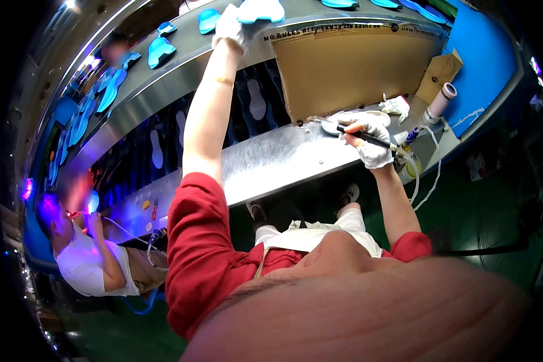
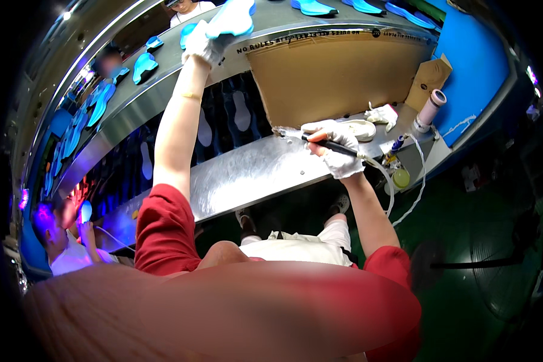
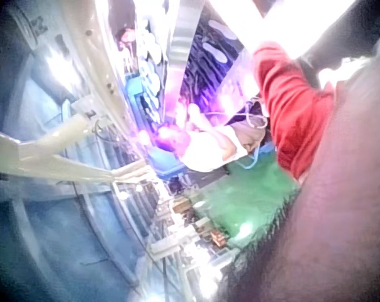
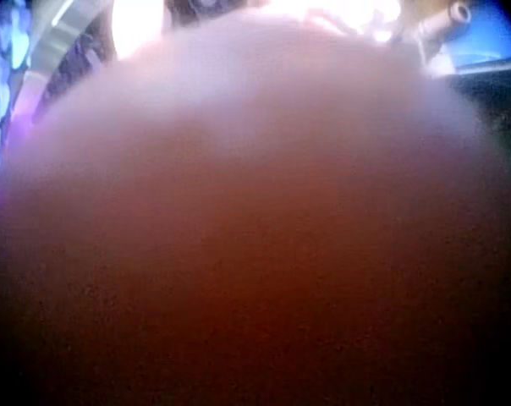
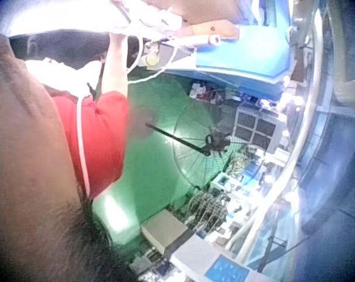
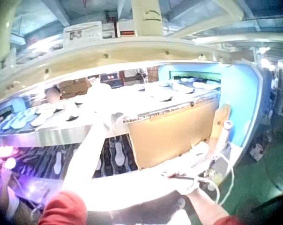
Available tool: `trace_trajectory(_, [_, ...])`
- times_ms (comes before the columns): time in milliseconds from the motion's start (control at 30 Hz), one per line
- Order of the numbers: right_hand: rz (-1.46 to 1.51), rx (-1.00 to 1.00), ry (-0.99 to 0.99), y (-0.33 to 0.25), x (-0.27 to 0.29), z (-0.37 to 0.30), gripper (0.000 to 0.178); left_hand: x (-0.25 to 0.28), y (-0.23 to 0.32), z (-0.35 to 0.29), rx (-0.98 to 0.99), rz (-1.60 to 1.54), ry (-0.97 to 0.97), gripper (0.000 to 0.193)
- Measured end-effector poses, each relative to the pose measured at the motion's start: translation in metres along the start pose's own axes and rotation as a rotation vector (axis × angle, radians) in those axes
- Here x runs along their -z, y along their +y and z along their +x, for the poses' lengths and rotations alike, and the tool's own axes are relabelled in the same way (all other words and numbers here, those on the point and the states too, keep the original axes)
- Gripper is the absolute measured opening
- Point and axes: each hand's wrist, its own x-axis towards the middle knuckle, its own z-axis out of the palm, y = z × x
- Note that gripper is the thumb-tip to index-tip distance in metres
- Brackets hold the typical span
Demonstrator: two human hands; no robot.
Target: The person applies adhesive to the edges and center of a blue shoe insole using a brush-like tool and then places it onto a conveyor belt.
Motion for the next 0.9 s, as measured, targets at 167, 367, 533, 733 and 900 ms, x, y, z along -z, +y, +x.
trace_trajectory(167, [-0.043,-0.124,0.034,0.005,0.015,-0.014,0.014,-0.072,0.026,0.026,0.532,-1.312,0.3,0.052])
trace_trajectory(367, [0.012,-0.328,0.023,0.024,0.015,-0.013,0.017,-0.114,0.022,0.025,0.224,-1.227,-0.075,0.029])
trace_trajectory(533, [0.001,-0.272,-0.021,0.037,-0.002,-0.013,0.018,-0.077,0.012,-0.005,0.384,-1.003,-0.057,0.021])
trace_trajectory(733, [0.052,-0.321,-0.054,0.044,-0.008,-0.018,0.017,-0.058,-0.036,-0.082,0.351,-1.38,0.736,0.025])
trace_trajectory(900, [0.07,-0.327,-0.022,0.051,-0.014,-0.025,0.015,-0.028,-0.065,-0.15,1.044,-2.544,1.111,0.034])
